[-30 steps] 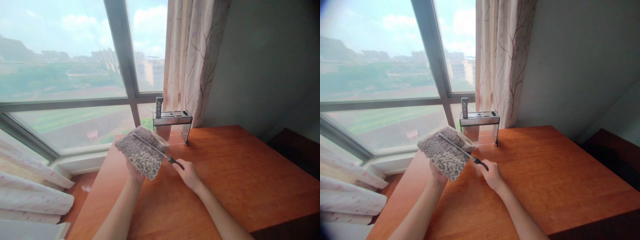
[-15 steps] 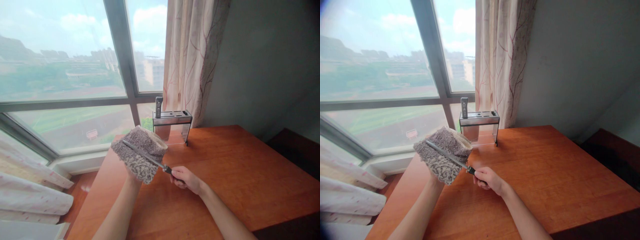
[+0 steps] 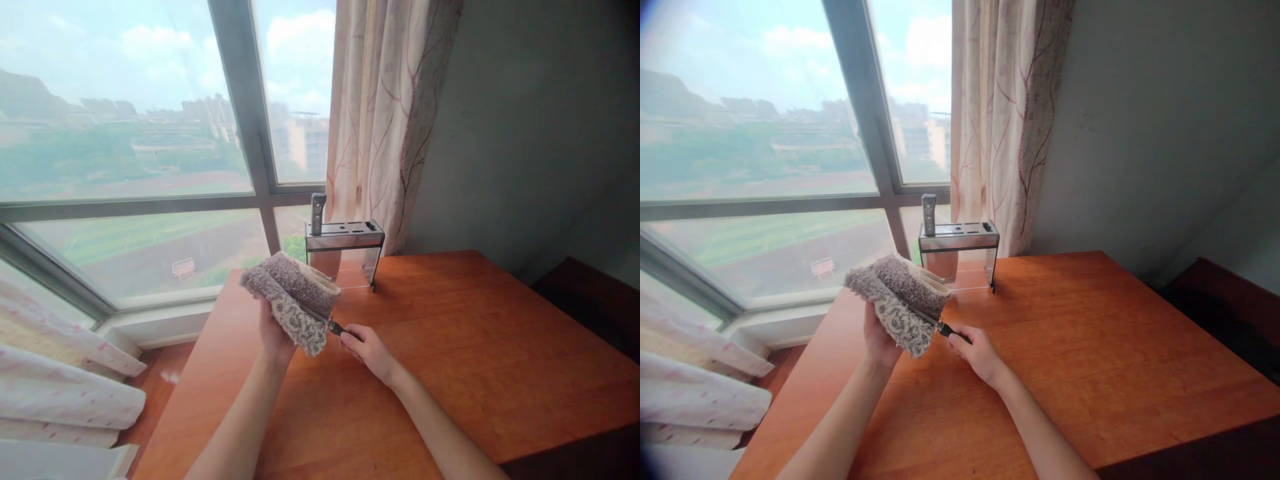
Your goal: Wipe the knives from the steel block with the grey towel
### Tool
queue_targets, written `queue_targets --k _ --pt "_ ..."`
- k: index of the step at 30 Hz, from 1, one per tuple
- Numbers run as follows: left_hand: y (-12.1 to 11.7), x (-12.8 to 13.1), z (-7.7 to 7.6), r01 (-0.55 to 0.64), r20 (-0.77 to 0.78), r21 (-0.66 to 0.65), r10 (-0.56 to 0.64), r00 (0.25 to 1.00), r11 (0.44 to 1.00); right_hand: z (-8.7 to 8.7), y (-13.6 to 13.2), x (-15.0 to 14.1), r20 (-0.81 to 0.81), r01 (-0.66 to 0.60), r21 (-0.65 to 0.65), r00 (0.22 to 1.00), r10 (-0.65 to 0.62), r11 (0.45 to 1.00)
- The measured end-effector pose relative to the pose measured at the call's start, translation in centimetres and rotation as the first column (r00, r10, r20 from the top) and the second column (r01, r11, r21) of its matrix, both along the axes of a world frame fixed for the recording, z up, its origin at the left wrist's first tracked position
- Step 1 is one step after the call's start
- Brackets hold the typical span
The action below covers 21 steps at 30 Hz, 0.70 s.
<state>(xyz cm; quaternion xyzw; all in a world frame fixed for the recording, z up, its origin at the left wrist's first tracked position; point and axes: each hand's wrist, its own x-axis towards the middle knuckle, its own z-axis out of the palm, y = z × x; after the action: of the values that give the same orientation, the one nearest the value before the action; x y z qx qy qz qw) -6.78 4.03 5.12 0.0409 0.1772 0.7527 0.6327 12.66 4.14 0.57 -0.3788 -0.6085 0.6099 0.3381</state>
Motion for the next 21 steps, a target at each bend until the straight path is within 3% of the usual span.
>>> queue_targets --k 3,6,11,14,18,21 --pt "0.0 0.6 -0.3 0.071 -0.037 -0.02 -0.072 0.997 0.997 0.0 -0.2 0.0 0.054 -0.001 0.129 0.998 -0.006 0.992" --pt "0.1 0.8 -0.4 0.069 -0.062 -0.016 -0.07 0.996 0.997 0.2 -0.5 -0.1 0.113 -0.049 0.229 0.993 0.023 0.972" --pt "0.8 0.1 0.0 -0.051 -0.069 -0.011 0.05 0.996 0.999 0.6 -0.2 0.2 0.232 -0.06 0.452 0.971 -0.053 0.89" --pt "1.3 -0.9 0.3 -0.163 -0.086 -0.003 0.163 0.983 0.987 0.8 0.4 1.0 0.267 -0.031 0.514 0.956 -0.125 0.857" --pt "1.6 -1.9 0.5 -0.225 -0.109 0.011 0.225 0.968 0.974 1.0 0.9 1.9 0.172 0.123 0.453 0.96 -0.221 0.883" --pt "1.7 -2.0 0.5 -0.21 -0.1 0.023 0.211 0.972 0.977 1.0 1.1 2.1 0.091 0.167 0.225 0.977 -0.191 0.96"
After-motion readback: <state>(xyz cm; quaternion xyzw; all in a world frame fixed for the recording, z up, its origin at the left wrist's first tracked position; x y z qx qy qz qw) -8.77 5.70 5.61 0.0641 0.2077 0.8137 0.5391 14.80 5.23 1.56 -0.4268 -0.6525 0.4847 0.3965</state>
